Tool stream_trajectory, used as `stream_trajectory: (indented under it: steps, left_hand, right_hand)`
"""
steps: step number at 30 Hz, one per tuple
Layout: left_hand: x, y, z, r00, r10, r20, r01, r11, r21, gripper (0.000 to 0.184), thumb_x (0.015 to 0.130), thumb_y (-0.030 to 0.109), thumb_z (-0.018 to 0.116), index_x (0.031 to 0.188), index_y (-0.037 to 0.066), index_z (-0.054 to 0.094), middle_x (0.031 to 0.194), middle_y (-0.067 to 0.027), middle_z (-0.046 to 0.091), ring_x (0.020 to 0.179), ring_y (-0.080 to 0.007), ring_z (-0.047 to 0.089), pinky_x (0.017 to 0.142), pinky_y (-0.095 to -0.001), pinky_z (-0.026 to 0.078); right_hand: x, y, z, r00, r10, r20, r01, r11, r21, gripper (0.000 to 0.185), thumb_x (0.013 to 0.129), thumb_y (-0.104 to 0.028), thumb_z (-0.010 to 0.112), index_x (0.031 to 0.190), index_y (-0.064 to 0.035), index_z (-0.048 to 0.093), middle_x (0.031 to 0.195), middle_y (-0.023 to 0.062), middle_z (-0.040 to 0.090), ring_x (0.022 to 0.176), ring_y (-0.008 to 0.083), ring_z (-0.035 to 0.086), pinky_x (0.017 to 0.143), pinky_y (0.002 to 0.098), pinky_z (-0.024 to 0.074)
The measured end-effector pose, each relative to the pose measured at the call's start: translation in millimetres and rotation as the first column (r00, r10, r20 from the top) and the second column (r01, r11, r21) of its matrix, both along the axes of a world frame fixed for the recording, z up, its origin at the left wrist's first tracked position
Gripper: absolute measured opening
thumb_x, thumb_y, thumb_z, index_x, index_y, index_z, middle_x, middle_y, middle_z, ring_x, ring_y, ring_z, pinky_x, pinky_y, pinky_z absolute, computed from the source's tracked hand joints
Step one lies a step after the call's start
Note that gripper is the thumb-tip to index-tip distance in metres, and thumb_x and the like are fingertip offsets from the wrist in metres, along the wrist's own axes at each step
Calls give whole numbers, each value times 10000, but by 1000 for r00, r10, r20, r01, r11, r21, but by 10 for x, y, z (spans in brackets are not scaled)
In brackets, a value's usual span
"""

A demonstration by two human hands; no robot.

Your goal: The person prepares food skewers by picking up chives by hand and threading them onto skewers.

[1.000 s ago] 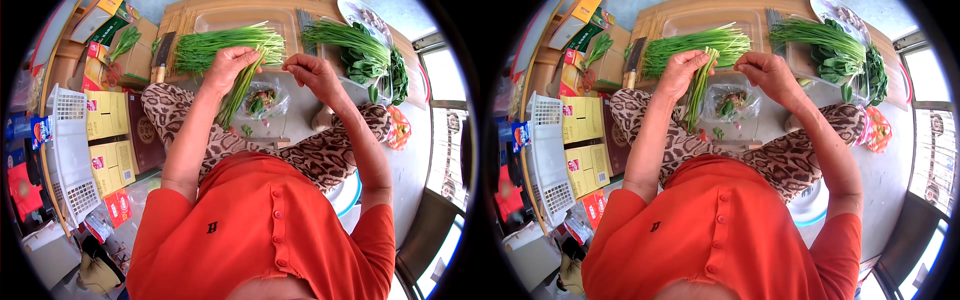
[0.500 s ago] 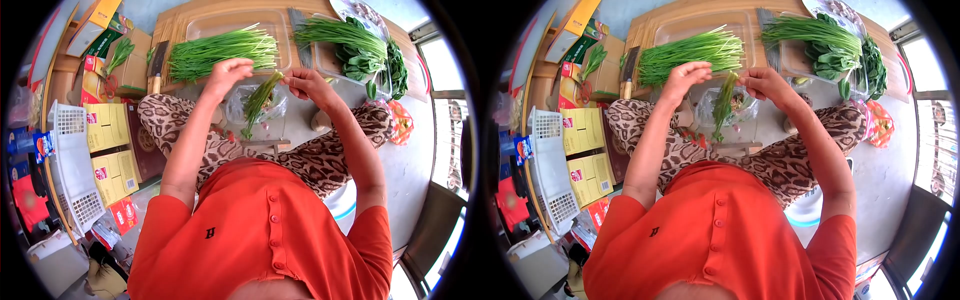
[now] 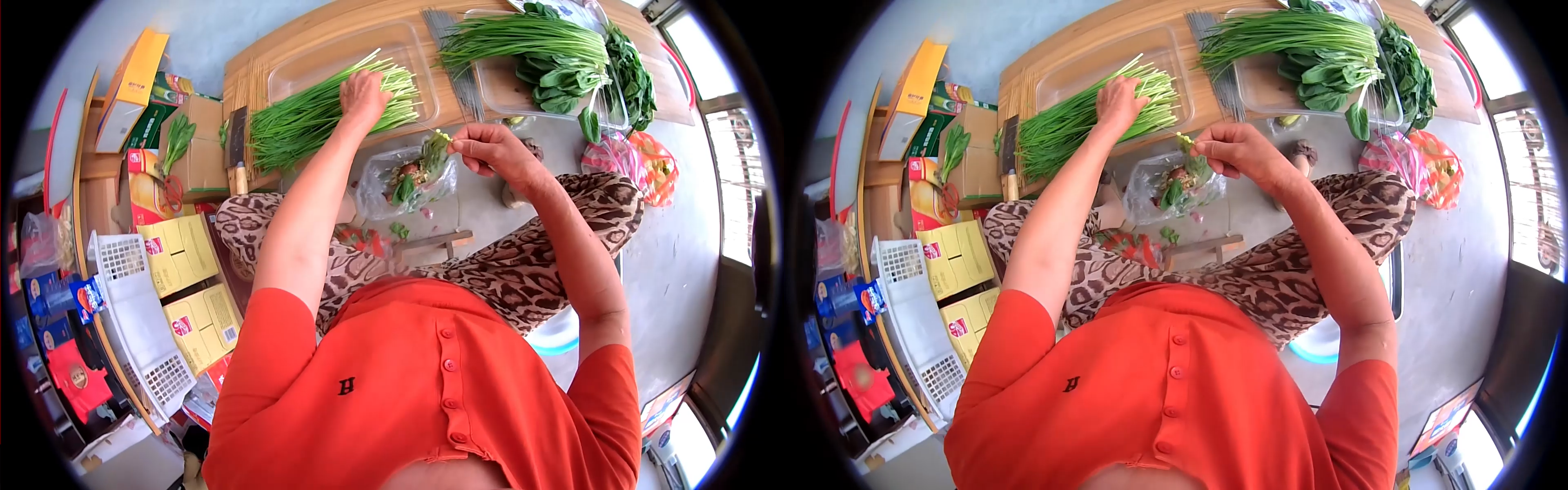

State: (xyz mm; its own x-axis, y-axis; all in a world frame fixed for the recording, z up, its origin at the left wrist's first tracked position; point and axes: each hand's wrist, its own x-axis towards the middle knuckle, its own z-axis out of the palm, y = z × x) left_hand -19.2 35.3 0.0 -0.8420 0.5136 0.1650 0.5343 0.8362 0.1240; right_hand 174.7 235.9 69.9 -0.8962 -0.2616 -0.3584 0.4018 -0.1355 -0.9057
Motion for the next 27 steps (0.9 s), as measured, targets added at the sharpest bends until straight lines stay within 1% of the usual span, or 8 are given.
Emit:
stream_trajectory:
  steps: [8,10,13,16,20,22,26,27]
  left_hand:
    - [-54,-39,-39,998,-38,42,40,999,-36,257,727,208,738,928,89,631,1004,-124,620,1000,-295,560,824,-423,430]
    - [-121,-110,-91,994,-78,76,56,965,258,176,779,179,675,914,85,613,915,-115,625,920,-306,579,766,-416,433]
    - [-149,-230,-35,994,-54,92,1,871,492,135,832,175,600,901,60,583,823,-134,629,797,-354,596,679,-445,451]
    - [-154,-383,314,995,66,71,-94,837,539,138,867,181,528,864,47,561,769,-149,632,732,-393,591,621,-460,453]
    - [-157,-642,979,994,86,70,-108,593,798,180,909,180,472,816,55,561,667,-45,621,572,-125,549,534,-303,429]
    - [-88,-741,1403,998,15,66,-67,383,921,167,925,152,472,852,33,564,678,-2,605,553,-68,483,518,-237,401]
    - [229,-962,2023,961,-242,134,-102,141,985,172,927,158,552,997,1,555,804,-45,593,578,-80,451,511,-216,367]
    - [337,-963,2080,940,-243,240,-222,102,970,114,895,130,590,880,21,564,782,-53,603,574,-91,515,499,-233,411]
  right_hand:
    - [-19,-10,4,1000,17,-15,-18,1000,-11,182,927,-216,560,912,-46,624,613,-50,479,528,29,387,470,179,288]
    - [-22,-15,-4,1000,9,-16,-9,1000,-13,180,927,-215,560,910,-47,625,613,-50,478,529,29,387,470,181,288]
    - [-29,-46,-2,1000,-3,-9,3,1000,-1,180,927,-214,560,906,-49,626,610,-51,474,531,30,386,473,183,287]
    - [-58,-95,3,1000,-9,2,9,1000,12,183,928,-219,558,901,-50,625,608,-51,470,532,31,385,477,185,287]
    - [-106,-149,7,1000,15,-12,-15,1000,18,190,932,-226,550,899,-55,626,606,-50,469,532,31,383,477,186,287]
    - [-139,-182,13,999,28,-27,-27,999,29,190,934,-230,546,899,-62,627,602,-49,469,525,31,381,471,186,283]
    - [-160,-273,127,1000,5,-5,-5,1000,-21,179,934,-196,540,917,-48,639,601,-41,479,506,39,367,464,185,274]
    - [-161,-287,171,1000,-6,18,7,997,-73,178,936,-196,537,919,-51,638,600,-41,480,503,39,365,457,184,270]
